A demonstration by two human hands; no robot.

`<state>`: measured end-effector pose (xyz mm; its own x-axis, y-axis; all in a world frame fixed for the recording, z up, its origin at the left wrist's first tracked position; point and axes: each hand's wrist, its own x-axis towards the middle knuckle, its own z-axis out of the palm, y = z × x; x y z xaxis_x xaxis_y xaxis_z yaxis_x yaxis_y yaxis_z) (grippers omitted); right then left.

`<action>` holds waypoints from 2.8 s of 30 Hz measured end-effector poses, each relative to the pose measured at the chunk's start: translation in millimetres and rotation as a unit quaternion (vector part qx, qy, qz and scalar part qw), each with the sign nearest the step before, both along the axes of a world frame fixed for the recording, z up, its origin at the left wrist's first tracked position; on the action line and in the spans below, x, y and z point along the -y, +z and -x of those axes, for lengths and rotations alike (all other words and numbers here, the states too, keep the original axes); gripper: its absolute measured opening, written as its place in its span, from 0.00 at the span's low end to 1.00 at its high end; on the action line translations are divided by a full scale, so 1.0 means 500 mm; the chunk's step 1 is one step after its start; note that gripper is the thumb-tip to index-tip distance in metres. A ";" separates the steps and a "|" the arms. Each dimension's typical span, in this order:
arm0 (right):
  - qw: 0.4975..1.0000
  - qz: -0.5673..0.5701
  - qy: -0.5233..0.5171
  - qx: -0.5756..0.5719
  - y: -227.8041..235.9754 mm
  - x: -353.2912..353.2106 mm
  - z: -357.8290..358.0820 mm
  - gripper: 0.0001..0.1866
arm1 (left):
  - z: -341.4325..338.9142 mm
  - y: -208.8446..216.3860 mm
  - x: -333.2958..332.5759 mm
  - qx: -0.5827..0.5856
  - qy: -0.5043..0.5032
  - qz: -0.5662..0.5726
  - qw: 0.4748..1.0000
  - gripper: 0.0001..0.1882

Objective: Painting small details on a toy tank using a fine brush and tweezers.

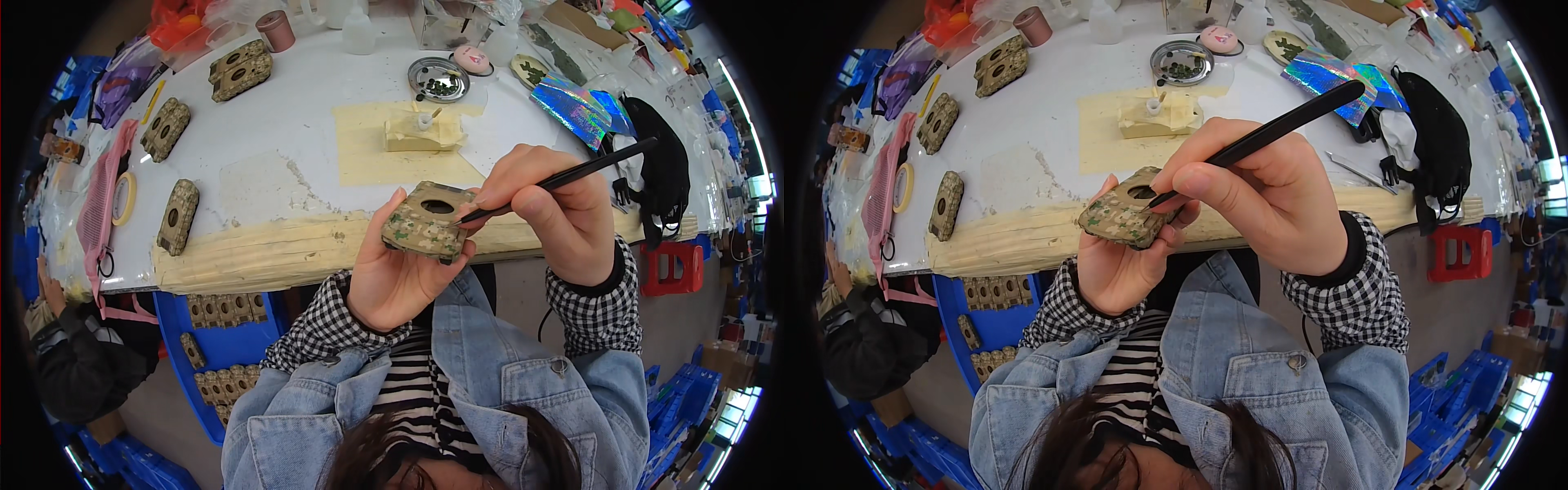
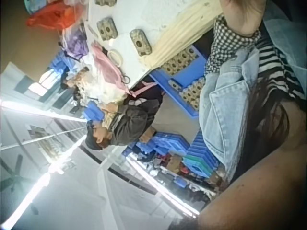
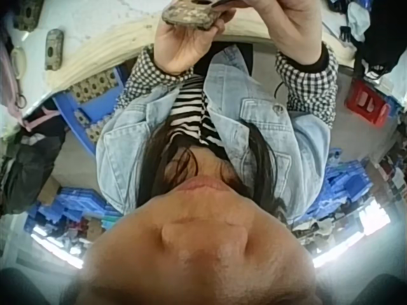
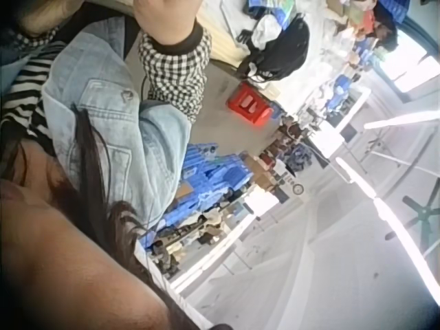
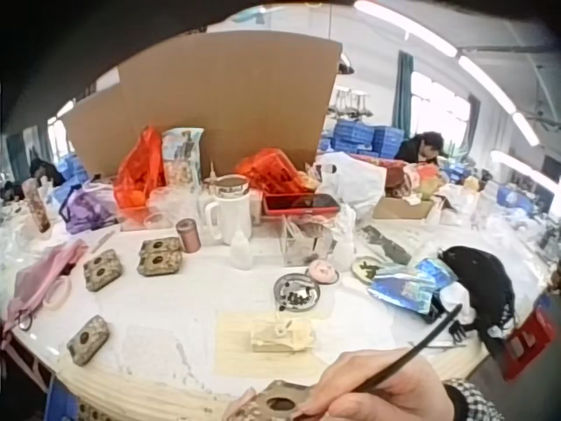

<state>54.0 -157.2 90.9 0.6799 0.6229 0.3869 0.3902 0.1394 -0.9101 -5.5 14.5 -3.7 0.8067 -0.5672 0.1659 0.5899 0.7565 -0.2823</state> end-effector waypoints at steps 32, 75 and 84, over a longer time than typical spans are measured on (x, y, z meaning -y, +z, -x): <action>1.000 -0.005 0.002 -0.008 -0.003 0.001 0.003 0.09 | 0.004 0.012 0.003 -0.034 0.009 -0.011 0.999 0.33; 0.990 0.039 -0.044 0.124 -0.003 -0.001 0.002 0.06 | -0.002 -0.004 0.003 0.038 0.026 -0.025 0.999 0.30; 0.991 0.035 -0.041 0.122 -0.003 0.000 0.002 0.06 | -0.002 -0.003 0.002 0.037 0.024 -0.026 0.999 0.30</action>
<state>52.8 -157.2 89.2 0.6207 0.6010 0.5035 0.6075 0.0373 -0.7934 -4.7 13.4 -5.3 0.8194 -0.5383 0.1968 0.5710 0.7966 -0.1985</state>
